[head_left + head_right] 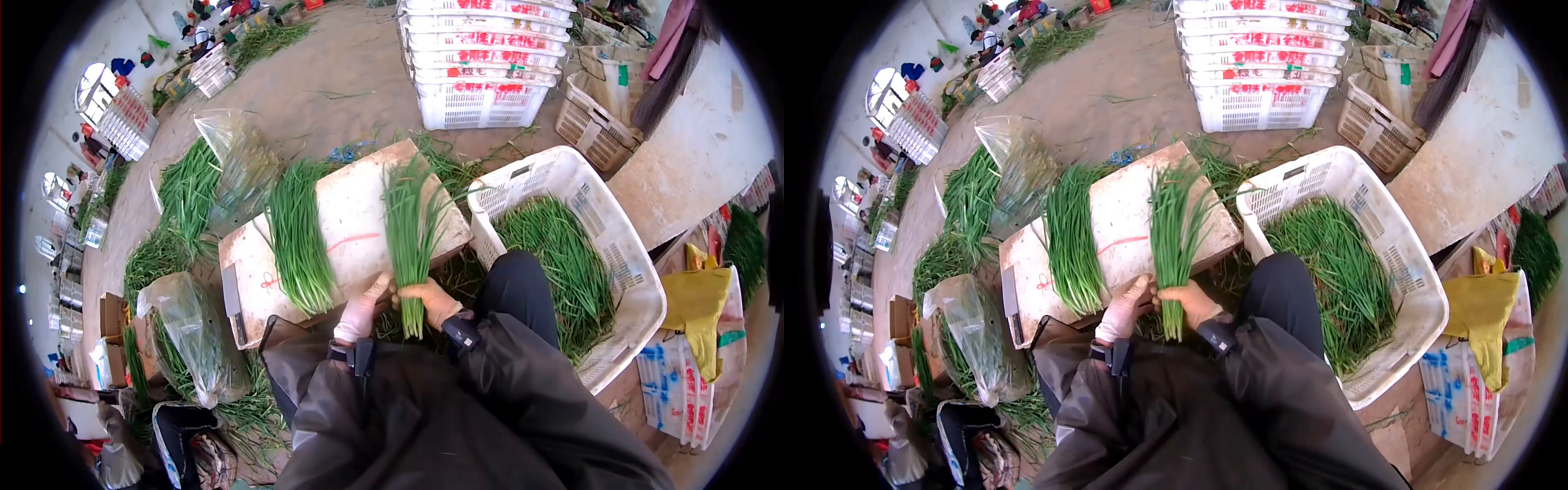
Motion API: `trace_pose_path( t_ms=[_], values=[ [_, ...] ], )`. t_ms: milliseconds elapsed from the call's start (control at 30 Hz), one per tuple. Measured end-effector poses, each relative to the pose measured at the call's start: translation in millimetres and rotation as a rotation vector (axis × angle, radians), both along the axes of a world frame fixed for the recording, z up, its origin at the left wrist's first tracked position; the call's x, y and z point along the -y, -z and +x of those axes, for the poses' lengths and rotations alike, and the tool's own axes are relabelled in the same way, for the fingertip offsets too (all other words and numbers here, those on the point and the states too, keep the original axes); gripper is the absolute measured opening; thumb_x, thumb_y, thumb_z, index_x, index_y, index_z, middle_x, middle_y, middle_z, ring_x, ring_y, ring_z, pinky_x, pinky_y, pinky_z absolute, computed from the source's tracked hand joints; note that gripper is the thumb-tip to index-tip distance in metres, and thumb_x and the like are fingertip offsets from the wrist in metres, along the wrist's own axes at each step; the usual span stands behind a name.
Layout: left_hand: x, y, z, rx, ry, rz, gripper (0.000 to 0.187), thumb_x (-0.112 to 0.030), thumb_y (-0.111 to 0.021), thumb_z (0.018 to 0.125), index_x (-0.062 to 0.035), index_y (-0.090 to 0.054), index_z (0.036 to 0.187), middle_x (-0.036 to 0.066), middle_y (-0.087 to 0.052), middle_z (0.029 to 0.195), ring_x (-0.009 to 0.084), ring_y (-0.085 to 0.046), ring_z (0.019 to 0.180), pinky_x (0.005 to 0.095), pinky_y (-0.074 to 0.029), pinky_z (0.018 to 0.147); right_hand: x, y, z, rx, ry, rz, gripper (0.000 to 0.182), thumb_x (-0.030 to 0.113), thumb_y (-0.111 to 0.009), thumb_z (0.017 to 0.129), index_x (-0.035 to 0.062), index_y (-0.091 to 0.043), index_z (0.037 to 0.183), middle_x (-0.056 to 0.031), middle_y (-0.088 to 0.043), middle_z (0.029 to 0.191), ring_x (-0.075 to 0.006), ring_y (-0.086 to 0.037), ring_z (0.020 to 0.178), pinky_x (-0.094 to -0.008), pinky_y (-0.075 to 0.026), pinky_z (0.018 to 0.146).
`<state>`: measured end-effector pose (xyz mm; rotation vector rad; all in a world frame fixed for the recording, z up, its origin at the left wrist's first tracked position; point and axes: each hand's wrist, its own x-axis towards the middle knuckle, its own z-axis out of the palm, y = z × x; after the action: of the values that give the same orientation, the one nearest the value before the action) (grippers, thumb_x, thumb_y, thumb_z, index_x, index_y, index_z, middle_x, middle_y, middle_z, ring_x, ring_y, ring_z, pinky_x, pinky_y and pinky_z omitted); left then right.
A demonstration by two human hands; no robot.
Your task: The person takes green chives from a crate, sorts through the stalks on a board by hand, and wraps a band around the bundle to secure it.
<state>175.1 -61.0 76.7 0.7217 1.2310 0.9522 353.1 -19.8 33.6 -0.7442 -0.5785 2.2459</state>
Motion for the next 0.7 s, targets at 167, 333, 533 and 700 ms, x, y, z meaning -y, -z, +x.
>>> trace_pose_path(
  t_ms=[167,333,533,700],
  values=[
    [-13,0,-7,0.259,0.049,-0.021,0.069,-0.051,-0.073,0.089,-0.007,-0.054,0.138,0.009,-0.067,0.111,0.0234,-0.067,0.099,0.0408,-0.056,0.08,16,-7,1,-0.059,-0.303,0.207,0.031,0.004,-0.075,0.083,0.0006,-0.068,0.113,-0.0098,-0.072,0.103,-0.023,-0.069,0.094,-0.037,-0.056,0.088],
    [-22,-22,2,0.47,-0.17,0.294,0.08,-0.022,-0.083,0.076,-0.0014,-0.048,0.145,0.014,-0.064,0.125,0.0265,-0.066,0.101,0.0408,-0.056,0.091,4,-24,0,0.202,-0.512,0.486,0.048,0.013,-0.085,0.075,0.0023,-0.067,0.118,-0.0093,-0.072,0.107,-0.0194,-0.066,0.102,-0.0334,-0.049,0.096],
    [-48,-50,-2,0.22,-0.275,0.509,0.064,-0.005,-0.083,0.072,-0.0008,-0.058,0.13,0.009,-0.069,0.11,0.0225,-0.066,0.102,0.0381,-0.056,0.091,-30,-71,-15,0.44,-0.303,0.892,0.066,0.02,-0.089,0.072,0.001,-0.058,0.128,-0.0109,-0.07,0.11,-0.021,-0.064,0.104,-0.0349,-0.05,0.095],
    [-62,-108,2,0.242,-0.221,0.545,0.06,0.001,-0.086,0.071,-0.0005,-0.059,0.126,0.009,-0.07,0.107,0.0247,-0.068,0.099,0.0421,-0.057,0.092,-76,-103,-21,0.556,-0.265,1.132,0.073,0.027,-0.085,0.071,0.0029,-0.054,0.133,-0.0191,-0.07,0.109,-0.0312,-0.067,0.104,-0.0392,-0.051,0.095]
  ],
)
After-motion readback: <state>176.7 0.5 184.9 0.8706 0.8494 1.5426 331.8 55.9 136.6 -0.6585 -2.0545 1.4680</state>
